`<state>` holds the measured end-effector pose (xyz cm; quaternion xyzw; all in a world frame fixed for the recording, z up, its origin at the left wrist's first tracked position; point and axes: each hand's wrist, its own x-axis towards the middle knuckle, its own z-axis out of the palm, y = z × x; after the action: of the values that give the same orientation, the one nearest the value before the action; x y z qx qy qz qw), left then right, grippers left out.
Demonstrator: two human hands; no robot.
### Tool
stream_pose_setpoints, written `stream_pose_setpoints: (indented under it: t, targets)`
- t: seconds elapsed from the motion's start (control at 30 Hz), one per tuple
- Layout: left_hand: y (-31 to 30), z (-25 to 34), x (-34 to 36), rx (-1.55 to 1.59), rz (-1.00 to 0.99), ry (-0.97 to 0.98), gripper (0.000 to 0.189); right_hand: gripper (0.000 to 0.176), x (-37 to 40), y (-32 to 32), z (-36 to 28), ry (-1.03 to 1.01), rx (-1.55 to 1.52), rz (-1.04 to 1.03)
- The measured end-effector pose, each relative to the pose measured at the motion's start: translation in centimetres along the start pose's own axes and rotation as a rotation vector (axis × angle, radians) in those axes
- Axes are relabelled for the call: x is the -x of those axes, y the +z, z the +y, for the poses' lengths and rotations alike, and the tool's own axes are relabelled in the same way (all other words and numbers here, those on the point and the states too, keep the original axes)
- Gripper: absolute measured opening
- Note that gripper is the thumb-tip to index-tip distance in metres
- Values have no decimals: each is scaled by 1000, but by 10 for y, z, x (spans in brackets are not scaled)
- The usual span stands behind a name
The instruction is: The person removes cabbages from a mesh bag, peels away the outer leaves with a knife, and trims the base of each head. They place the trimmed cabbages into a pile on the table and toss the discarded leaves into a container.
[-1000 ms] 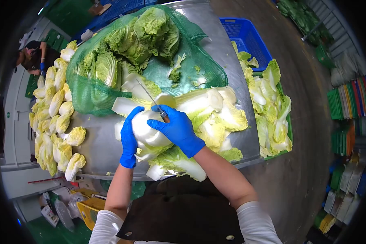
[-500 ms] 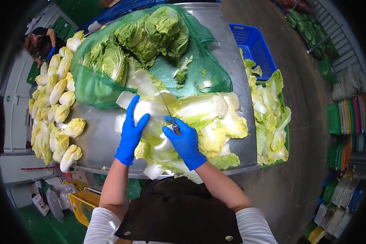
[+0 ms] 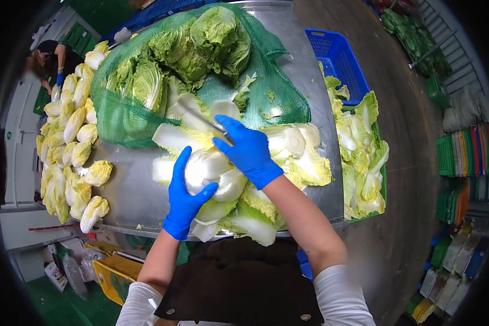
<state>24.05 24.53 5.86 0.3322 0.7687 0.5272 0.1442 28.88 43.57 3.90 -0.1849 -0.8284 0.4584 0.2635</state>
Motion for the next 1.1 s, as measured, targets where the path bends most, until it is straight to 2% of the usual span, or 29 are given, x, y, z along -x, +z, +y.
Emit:
stream_pose_setpoints:
  t: [0.1,0.13,0.17,0.2,0.23,0.27,0.3,0.33,0.37,0.43,0.5,0.53,0.6,0.63,0.7,0.77,0.8,0.87,0.93,0.97,1.0,1.03,1.1]
  targets:
    - [-4,-6,3,28,11,7,85,32,-7,8,27,-2,270,-17]
    - [-13,-2,1,115,26,-73,84,27,-14,8,47,76,195,79]
    - [-25,-10,-1,162,45,-68,82,24,-19,-2,56,265,14,139]
    - [-39,-18,0,228,92,-86,82,21,-19,-14,71,166,92,244]
    - [-51,-23,3,293,141,-100,83,20,-17,-24,96,195,114,284]
    - [-63,-19,5,316,208,-116,84,19,-14,-36,120,128,127,385]
    - [-74,-10,8,337,278,-134,85,20,-11,-58,121,285,118,357]
    - [-85,-2,9,346,317,-148,89,20,-10,-76,123,318,243,345]
    - [-96,-8,10,355,352,-114,91,32,-9,-89,116,260,305,262]
    - [-102,1,4,399,387,-97,95,52,-10,-82,49,188,221,306]
    - [-95,16,-6,453,349,-56,94,70,-2,-48,13,2,-147,209]
    - [-90,23,-10,480,328,-34,94,74,4,-41,-16,219,-338,58]
    - [-81,35,-16,499,358,4,98,82,11,-37,-60,519,-555,-157]
    - [-78,38,-18,509,369,21,99,86,14,-36,-71,605,-587,-210]
    - [-74,38,-21,483,392,38,94,90,22,-37,-86,280,-477,-124]
    - [-70,39,-23,432,431,3,91,90,24,-33,-93,2,-274,-157]
    - [-66,39,-24,472,438,-44,88,89,21,-28,-96,-118,-132,-222]
    - [-64,24,-22,558,425,-101,85,72,17,-23,-85,-339,51,-140]
    - [-70,5,-17,581,375,-138,80,49,19,-43,-69,-188,-157,17]
    - [-75,-8,-12,713,387,-180,80,33,17,-63,-66,86,-436,35]
    - [-80,-19,-6,843,397,-222,79,23,18,-80,-42,212,-423,183]
    - [-85,-24,-1,973,406,-260,79,16,15,-101,-47,543,-358,268]
    - [-86,-23,4,973,468,-255,79,15,23,-118,-30,531,-434,470]
